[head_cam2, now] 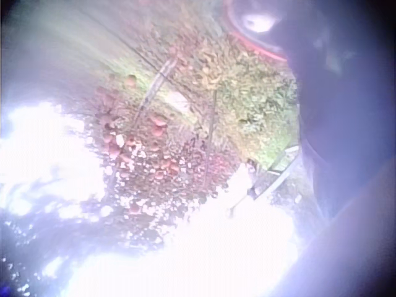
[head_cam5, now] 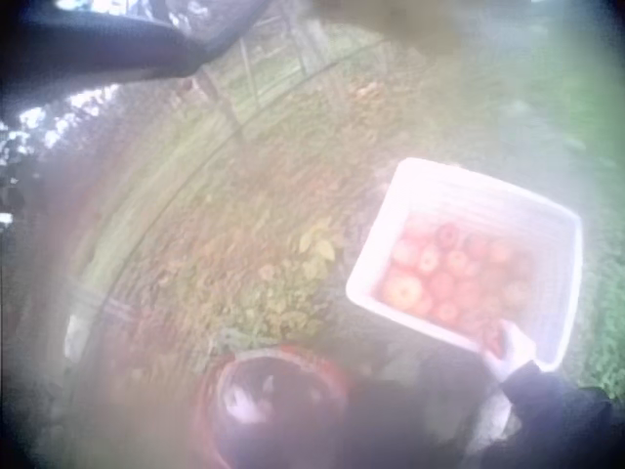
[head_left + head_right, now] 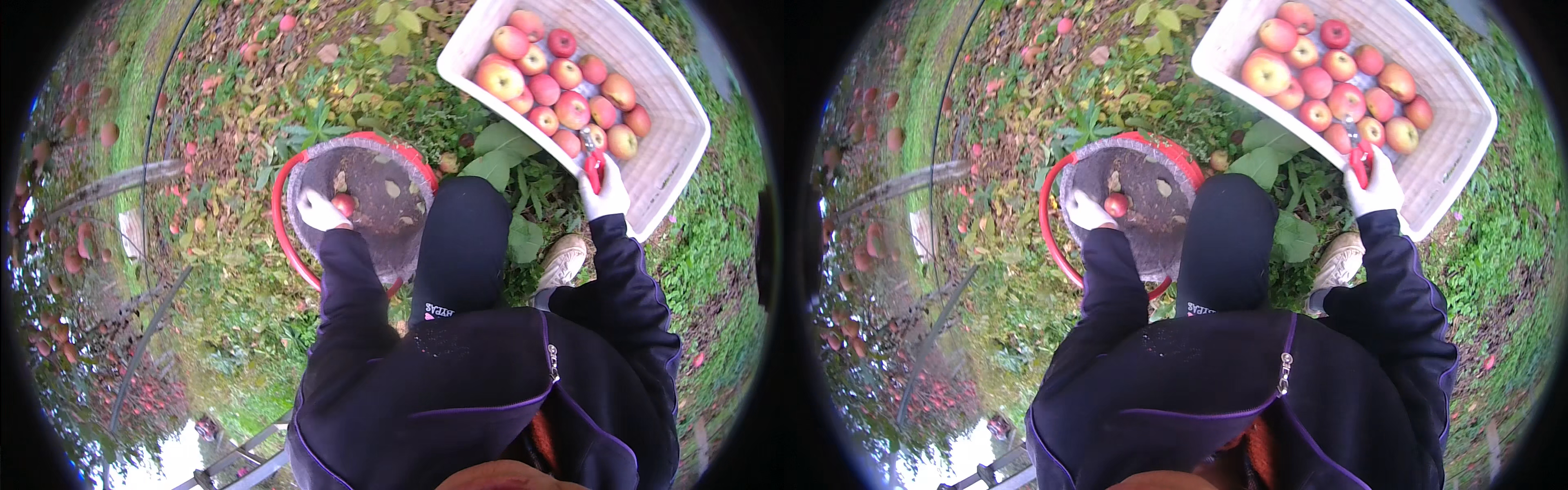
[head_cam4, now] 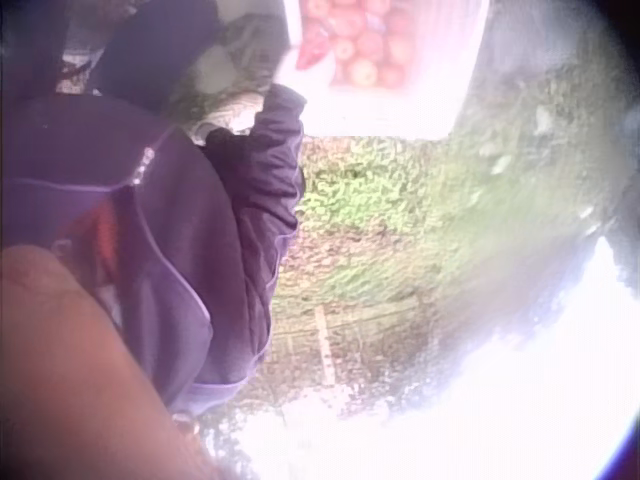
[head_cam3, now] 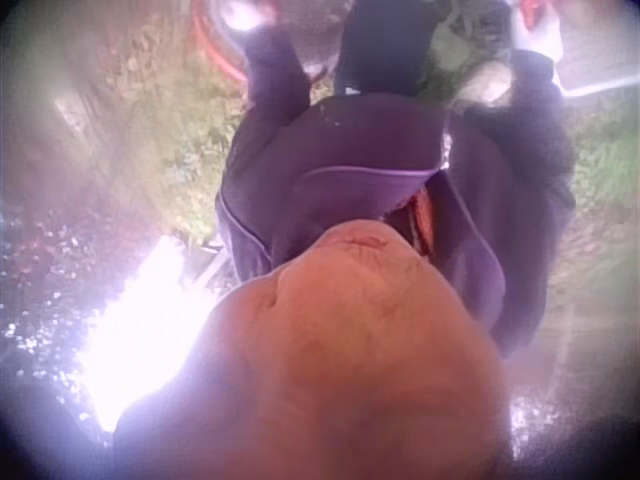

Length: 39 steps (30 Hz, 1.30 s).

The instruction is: The person picks red apples from an apple tree using pruning shears and places them into a bucket. They also transfer apples from the bucket into a white crate and climb a ladder to reach higher branches.

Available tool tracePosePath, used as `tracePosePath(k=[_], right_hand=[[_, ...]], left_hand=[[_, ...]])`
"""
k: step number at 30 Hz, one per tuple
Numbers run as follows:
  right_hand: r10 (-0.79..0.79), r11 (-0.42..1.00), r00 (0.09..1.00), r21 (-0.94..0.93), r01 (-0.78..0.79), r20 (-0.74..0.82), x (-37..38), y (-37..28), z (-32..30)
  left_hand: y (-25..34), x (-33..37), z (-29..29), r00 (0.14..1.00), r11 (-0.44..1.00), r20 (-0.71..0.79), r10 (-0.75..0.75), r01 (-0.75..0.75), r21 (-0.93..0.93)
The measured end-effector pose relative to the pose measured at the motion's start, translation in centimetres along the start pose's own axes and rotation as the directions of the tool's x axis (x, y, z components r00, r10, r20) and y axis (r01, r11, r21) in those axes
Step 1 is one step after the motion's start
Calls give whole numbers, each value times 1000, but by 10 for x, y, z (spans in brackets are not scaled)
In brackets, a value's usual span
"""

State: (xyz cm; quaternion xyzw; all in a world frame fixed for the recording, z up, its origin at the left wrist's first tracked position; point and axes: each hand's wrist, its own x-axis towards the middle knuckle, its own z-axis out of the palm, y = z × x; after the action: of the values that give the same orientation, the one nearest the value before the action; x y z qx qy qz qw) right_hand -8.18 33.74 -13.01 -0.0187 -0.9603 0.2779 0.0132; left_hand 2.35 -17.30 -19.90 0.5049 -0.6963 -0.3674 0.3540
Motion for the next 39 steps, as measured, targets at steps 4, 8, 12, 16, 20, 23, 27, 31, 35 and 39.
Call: tracePosePath(k=[4, 8, 12, 16, 20, 23, 27, 31, 35, 39], right_hand=[[48, 999, 998, 23, -49, 43, -2, 4, 3], [43, 999, 997, 11, -44, 67, -2, 7, 5], [4, 1000, 997, -16, -3, 80, -1, 11, 5], [1, 1000, 998, 7, -1, 70, -1, 13, 4], [-1, 1000, 996, -8, 2, 88, -1, 14, 4], [-11, 1000, 996, 7, 11, 84, 0, 13, 4], [-19, 1000, 997, 15, 18, 78, -1, 12, 3], [-111, 990, 994, -82, 111, 5, -1, 8, 4], [-56, 998, 998, 27, 55, 36, -2, 3, 0], [-38, 999, 998, 32, 36, 49, -2, -4, -7]], left_hand=[[-124, -47, -24, 845, 851, -198, -496, 519, 85], [-179, -45, -19, 897, 881, -145, -417, 439, 179], [-187, -9, 2, 881, 863, -60, -468, 471, 182], [-189, 2, 2, 876, 879, 86, -475, 476, 12], [-191, -3, -5, 894, 892, -65, -444, 448, 70], [-188, -4, 19, 844, 823, 71, -532, 535, -194], [-179, 5, 46, 777, 743, 23, -629, 610, -276], [-178, 29, 41, 711, 707, 222, -667, 699, -112], [-174, 19, 32, 677, 611, 362, -641, 735, -293], [-119, -18, 38, 634, 113, 596, -492, 726, -678]])
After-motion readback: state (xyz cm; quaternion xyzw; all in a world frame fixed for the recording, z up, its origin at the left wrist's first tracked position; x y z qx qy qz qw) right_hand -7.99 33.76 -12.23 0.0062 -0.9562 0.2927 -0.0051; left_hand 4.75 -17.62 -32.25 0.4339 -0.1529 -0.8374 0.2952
